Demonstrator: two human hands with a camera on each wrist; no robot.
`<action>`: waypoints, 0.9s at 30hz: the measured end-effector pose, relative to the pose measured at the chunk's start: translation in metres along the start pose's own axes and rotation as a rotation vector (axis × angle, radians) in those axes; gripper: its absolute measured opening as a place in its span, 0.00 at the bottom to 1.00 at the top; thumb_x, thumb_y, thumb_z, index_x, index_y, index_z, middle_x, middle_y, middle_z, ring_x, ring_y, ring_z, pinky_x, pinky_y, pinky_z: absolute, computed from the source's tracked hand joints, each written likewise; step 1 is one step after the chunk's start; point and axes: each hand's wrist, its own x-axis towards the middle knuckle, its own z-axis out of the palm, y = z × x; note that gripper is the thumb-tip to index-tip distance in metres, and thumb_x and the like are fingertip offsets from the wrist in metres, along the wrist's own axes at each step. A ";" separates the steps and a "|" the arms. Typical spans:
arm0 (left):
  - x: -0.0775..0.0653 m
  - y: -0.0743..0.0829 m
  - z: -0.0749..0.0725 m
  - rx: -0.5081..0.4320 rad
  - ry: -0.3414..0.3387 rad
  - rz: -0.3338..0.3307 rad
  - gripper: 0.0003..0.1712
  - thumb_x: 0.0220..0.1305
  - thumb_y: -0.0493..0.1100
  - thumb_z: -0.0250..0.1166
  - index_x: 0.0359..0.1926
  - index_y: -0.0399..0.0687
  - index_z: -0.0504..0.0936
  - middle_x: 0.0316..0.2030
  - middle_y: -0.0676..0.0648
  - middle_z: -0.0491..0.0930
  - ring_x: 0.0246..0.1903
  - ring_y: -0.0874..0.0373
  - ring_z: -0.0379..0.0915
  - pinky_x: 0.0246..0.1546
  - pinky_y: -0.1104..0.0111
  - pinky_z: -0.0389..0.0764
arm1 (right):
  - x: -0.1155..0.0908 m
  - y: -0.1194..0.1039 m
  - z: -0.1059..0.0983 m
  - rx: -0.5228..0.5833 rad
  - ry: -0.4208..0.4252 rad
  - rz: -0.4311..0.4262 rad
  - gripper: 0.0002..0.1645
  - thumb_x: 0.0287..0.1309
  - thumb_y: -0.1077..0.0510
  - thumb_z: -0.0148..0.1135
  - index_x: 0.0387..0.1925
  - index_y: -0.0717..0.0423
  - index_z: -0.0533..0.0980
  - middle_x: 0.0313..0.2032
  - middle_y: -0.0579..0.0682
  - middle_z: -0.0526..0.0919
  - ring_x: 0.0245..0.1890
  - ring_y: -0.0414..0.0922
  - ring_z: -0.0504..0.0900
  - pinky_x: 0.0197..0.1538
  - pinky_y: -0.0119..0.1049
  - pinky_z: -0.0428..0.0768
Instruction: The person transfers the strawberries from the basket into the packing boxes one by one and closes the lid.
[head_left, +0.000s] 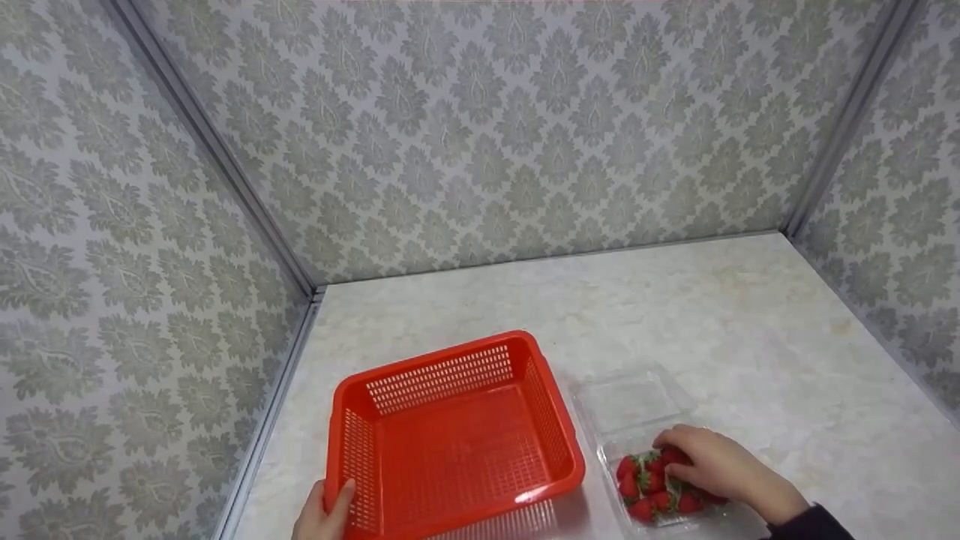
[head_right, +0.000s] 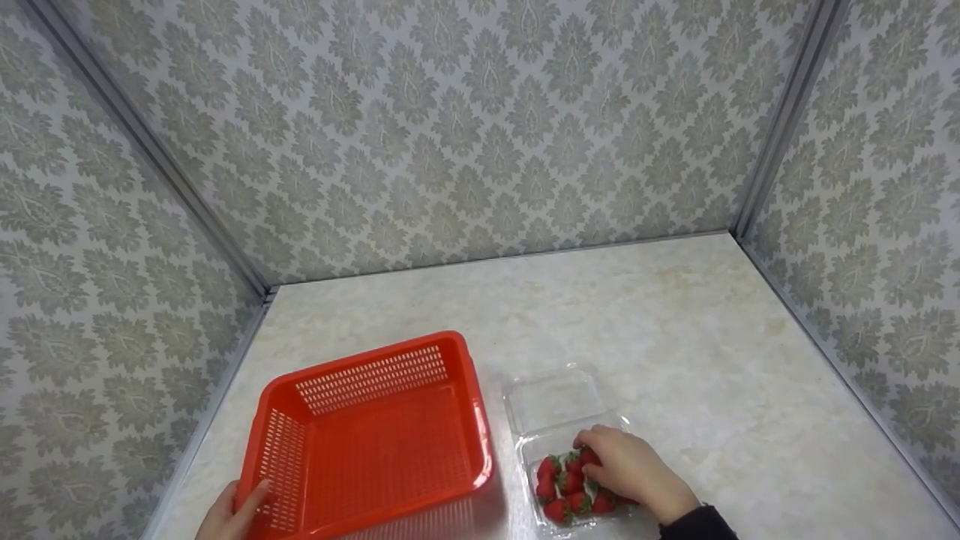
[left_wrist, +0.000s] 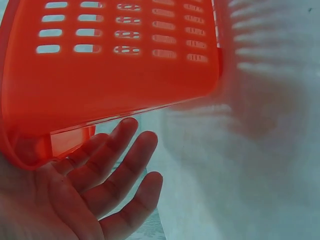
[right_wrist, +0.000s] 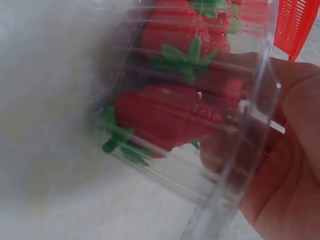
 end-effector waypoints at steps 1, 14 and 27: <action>0.000 0.001 0.000 0.001 -0.005 -0.004 0.45 0.59 0.71 0.51 0.54 0.31 0.60 0.34 0.41 0.77 0.28 0.53 0.78 0.29 0.57 0.79 | -0.001 0.000 -0.001 -0.006 0.005 -0.004 0.12 0.54 0.53 0.65 0.42 0.48 0.78 0.35 0.38 0.78 0.36 0.39 0.77 0.38 0.41 0.76; 0.004 0.026 0.004 0.261 0.081 0.044 0.43 0.65 0.64 0.48 0.60 0.28 0.56 0.44 0.31 0.72 0.37 0.45 0.76 0.34 0.55 0.77 | -0.017 0.004 -0.014 -0.023 0.105 -0.042 0.08 0.57 0.54 0.63 0.40 0.45 0.78 0.35 0.36 0.76 0.35 0.37 0.77 0.36 0.38 0.76; -0.021 0.103 0.044 0.351 0.294 0.258 0.32 0.64 0.58 0.56 0.59 0.39 0.67 0.52 0.34 0.69 0.50 0.39 0.66 0.49 0.43 0.66 | -0.022 0.010 -0.029 0.024 0.116 0.029 0.09 0.58 0.54 0.63 0.42 0.45 0.78 0.36 0.38 0.77 0.29 0.33 0.73 0.30 0.33 0.74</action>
